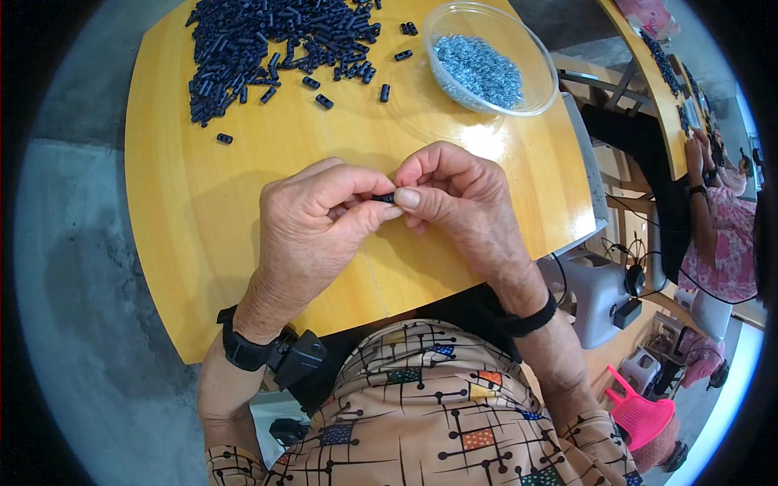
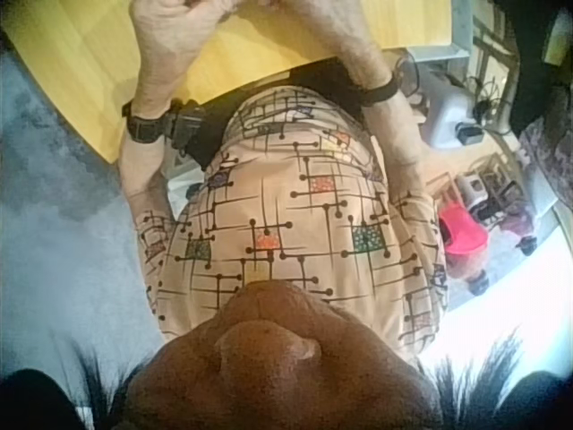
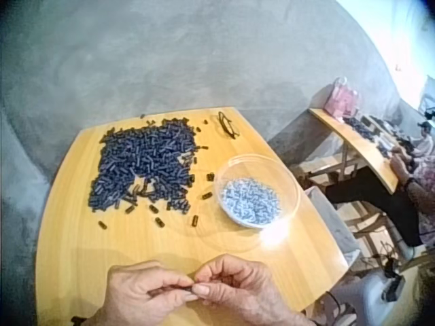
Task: Assembling small blue and black plastic components into finished units by hand at a table.
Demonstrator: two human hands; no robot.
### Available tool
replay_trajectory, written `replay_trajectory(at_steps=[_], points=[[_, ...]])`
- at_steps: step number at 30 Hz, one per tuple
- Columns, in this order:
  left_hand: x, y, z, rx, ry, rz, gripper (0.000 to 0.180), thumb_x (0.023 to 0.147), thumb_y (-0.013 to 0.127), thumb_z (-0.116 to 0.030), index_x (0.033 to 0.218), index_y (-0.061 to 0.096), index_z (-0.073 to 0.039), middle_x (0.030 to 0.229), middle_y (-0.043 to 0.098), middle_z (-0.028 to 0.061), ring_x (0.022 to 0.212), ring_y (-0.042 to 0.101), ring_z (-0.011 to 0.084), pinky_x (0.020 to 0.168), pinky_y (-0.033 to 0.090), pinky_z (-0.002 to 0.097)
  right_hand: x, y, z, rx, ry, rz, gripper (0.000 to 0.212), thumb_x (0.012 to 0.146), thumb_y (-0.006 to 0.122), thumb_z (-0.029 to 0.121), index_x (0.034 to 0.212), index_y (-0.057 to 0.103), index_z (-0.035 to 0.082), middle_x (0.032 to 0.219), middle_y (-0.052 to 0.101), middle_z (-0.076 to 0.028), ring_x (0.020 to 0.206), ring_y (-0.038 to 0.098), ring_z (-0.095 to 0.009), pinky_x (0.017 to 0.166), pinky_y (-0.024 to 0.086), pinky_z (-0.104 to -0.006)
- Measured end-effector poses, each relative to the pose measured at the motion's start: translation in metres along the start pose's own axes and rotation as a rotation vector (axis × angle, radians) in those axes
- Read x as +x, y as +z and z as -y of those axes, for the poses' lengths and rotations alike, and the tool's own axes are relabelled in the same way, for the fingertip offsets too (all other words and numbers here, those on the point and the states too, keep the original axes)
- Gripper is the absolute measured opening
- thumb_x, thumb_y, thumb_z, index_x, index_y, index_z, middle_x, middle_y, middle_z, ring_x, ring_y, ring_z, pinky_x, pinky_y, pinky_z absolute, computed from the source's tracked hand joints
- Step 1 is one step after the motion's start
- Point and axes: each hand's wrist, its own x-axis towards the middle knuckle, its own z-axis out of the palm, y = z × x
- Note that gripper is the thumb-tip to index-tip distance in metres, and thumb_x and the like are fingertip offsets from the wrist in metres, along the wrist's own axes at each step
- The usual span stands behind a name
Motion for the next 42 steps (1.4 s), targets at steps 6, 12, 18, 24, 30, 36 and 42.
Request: replay_trajectory(at_steps=[6,12,18,24,30,36,42], points=[[0.0,0.0,0.004,0.094,0.11,0.005,0.014,0.07,0.075,0.004,0.082,0.067,0.0,0.068,0.062,0.0056,0.059,0.06,0.0121,0.053,0.048,0.0237,0.003,-0.001,0.004,-0.011,0.061,0.041,0.013,0.082,0.071,0.007,0.09,0.062,0.002,0.076,0.064,-0.001,0.063,0.057,-0.006,0.056,0.046,-0.0184],[0.003,-0.005,0.0,0.1,0.096,-0.014,0.015,0.07,0.076,0.003,0.082,0.066,0.0,0.07,0.062,0.0052,0.059,0.059,0.0108,0.053,0.047,0.0228,0.001,-0.001,0.004,0.082,0.018,-0.003,0.012,0.083,0.07,0.006,0.091,0.062,0.002,0.076,0.062,-0.001,0.063,0.056,-0.006,0.057,0.047,-0.0194],[0.008,-0.017,0.006,-0.004,-0.008,-0.141,0.014,0.073,0.073,0.004,0.084,0.065,0.002,0.074,0.064,0.0032,0.063,0.06,0.0071,0.057,0.049,0.0196,-0.011,-0.012,0.001,-0.081,-0.139,-0.184,0.011,0.085,0.067,0.007,0.093,0.062,0.002,0.076,0.061,-0.001,0.067,0.057,-0.008,0.056,0.046,-0.0219],[0.009,-0.017,0.003,0.076,0.056,-0.099,0.012,0.076,0.071,0.005,0.086,0.065,0.003,0.073,0.063,0.0018,0.062,0.059,0.0061,0.056,0.048,0.0184,-0.008,0.002,-0.004,-0.824,-0.484,-0.101,0.018,0.077,0.071,0.01,0.091,0.061,0.005,0.08,0.062,-0.01,0.066,0.062,-0.025,0.058,0.05,-0.033],[0.008,-0.016,0.008,0.042,0.019,-0.115,0.016,0.072,0.075,0.003,0.084,0.065,0.002,0.077,0.066,0.0061,0.067,0.063,0.0097,0.061,0.052,0.0214,0.002,0.021,-0.009,-1.181,-0.559,-0.126,0.018,0.075,0.069,0.014,0.084,0.055,0.006,0.077,0.055,-0.01,0.064,0.061,-0.03,0.055,0.05,-0.0383],[0.008,-0.016,0.007,0.087,0.045,-0.084,0.014,0.074,0.073,0.004,0.085,0.065,0.002,0.075,0.064,0.0035,0.065,0.062,0.008,0.059,0.05,0.0197,0.003,0.019,-0.016,-1.267,-0.574,-0.165,0.013,0.078,0.064,0.011,0.083,0.054,0.007,0.077,0.054,-0.01,0.064,0.06,-0.03,0.054,0.05,-0.0387],[0.01,-0.019,0.012,0.094,-0.049,-0.163,0.014,0.073,0.074,0.003,0.084,0.066,0.002,0.076,0.066,0.0056,0.065,0.061,0.0087,0.06,0.051,0.0207,0.004,0.02,-0.004,-1.128,-0.501,-0.135,0.014,0.078,0.064,0.011,0.089,0.055,0.006,0.083,0.056,-0.012,0.067,0.062,-0.031,0.056,0.051,-0.0394]])
